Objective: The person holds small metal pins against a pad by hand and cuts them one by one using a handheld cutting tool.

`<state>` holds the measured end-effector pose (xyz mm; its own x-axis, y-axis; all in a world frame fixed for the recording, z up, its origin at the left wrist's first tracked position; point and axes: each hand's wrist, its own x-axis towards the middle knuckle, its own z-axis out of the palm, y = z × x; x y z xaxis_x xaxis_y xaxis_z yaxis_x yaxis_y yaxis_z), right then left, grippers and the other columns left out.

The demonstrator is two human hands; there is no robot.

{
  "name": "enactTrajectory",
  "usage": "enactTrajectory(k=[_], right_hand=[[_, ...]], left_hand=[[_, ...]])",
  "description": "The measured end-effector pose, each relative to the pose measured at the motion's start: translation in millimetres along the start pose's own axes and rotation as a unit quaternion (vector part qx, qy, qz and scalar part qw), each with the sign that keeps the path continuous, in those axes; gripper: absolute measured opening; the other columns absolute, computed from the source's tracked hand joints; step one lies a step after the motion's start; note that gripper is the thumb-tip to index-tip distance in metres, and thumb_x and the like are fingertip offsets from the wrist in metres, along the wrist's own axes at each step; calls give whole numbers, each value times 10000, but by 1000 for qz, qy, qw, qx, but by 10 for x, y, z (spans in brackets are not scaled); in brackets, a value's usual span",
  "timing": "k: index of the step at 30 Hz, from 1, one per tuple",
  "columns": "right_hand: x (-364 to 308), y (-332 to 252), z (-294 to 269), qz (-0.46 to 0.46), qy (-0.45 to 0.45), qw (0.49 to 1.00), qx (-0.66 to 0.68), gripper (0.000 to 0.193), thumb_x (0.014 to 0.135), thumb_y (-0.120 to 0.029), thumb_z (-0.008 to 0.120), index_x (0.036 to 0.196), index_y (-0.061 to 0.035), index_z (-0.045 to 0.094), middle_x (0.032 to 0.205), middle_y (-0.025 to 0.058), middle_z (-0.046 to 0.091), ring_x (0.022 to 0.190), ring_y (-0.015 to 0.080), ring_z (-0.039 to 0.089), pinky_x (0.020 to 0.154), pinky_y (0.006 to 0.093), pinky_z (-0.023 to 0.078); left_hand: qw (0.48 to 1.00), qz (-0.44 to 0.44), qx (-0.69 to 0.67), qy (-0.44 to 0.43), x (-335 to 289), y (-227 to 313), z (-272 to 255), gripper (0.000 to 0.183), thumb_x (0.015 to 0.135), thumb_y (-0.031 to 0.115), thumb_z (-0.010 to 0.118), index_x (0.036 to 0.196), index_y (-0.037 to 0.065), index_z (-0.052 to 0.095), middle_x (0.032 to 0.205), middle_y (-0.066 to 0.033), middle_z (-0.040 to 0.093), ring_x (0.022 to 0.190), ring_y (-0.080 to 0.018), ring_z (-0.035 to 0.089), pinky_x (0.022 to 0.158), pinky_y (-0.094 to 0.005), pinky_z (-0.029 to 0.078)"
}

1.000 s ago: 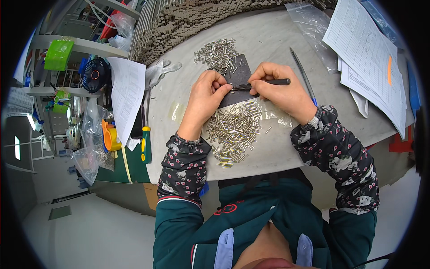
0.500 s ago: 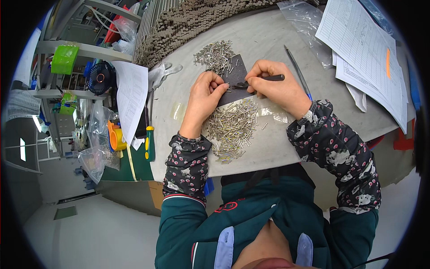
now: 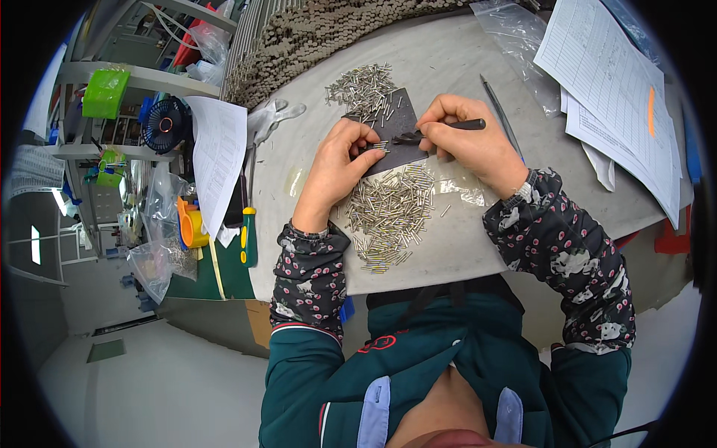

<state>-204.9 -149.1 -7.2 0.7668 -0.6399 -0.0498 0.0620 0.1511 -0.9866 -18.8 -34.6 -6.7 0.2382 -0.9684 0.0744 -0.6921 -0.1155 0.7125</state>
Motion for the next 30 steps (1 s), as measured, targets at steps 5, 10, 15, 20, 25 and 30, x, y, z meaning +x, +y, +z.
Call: enactTrajectory(k=[5, 10, 15, 20, 25, 30], right_hand=[[14, 10, 6, 13, 2, 1000, -5, 140, 798, -131, 561, 823, 3, 593, 693, 50, 611, 619, 73, 552, 551, 202, 430], [34, 18, 15, 13, 3, 1000, -4, 146, 813, -150, 571, 829, -7, 595, 696, 46, 612, 601, 63, 540, 538, 193, 424], [38, -11, 41, 13, 7, 1000, -8, 141, 827, -152, 568, 828, -13, 595, 696, 42, 610, 597, 60, 538, 534, 191, 424], [35, -26, 40, 18, 6, 1000, -19, 136, 834, -147, 562, 831, -15, 594, 698, 41, 607, 594, 60, 537, 531, 191, 425], [45, -45, 67, 27, 5, 1000, -7, 134, 834, -141, 562, 839, -9, 590, 699, 42, 607, 592, 61, 537, 531, 189, 425], [60, -40, 65, 20, -1, 1000, -3, 134, 832, -138, 561, 837, -7, 589, 697, 41, 606, 591, 60, 534, 534, 188, 423]], left_hand=[[999, 3, 34, -40, -60, 89, -91, 184, 713, 78, 691, 851, 15, 587, 795, -55, 506, 691, -170, 504, 626, -285, 433], [984, 34, -7, -177, -123, 154, -186, 128, 733, 81, 667, 820, 18, 596, 760, -71, 543, 746, -210, 532, 657, -306, 439], [956, 155, -14, -248, -182, 173, -229, 108, 790, 109, 612, 859, 26, 625, 830, -77, 595, 805, -239, 564, 705, -319, 446], [974, 93, -58, -197, -196, 194, -305, 104, 792, 81, 607, 870, 13, 616, 826, -78, 569, 750, -213, 554, 678, -305, 449], [998, -4, 21, 64, -55, 7, -271, 219, 734, 12, 644, 949, 16, 603, 886, -63, 549, 733, -191, 532, 678, -288, 453], [996, 48, 53, 54, 51, -69, -161, 298, 715, 59, 680, 1005, 42, 612, 975, -67, 532, 750, -200, 538, 696, -300, 466]])
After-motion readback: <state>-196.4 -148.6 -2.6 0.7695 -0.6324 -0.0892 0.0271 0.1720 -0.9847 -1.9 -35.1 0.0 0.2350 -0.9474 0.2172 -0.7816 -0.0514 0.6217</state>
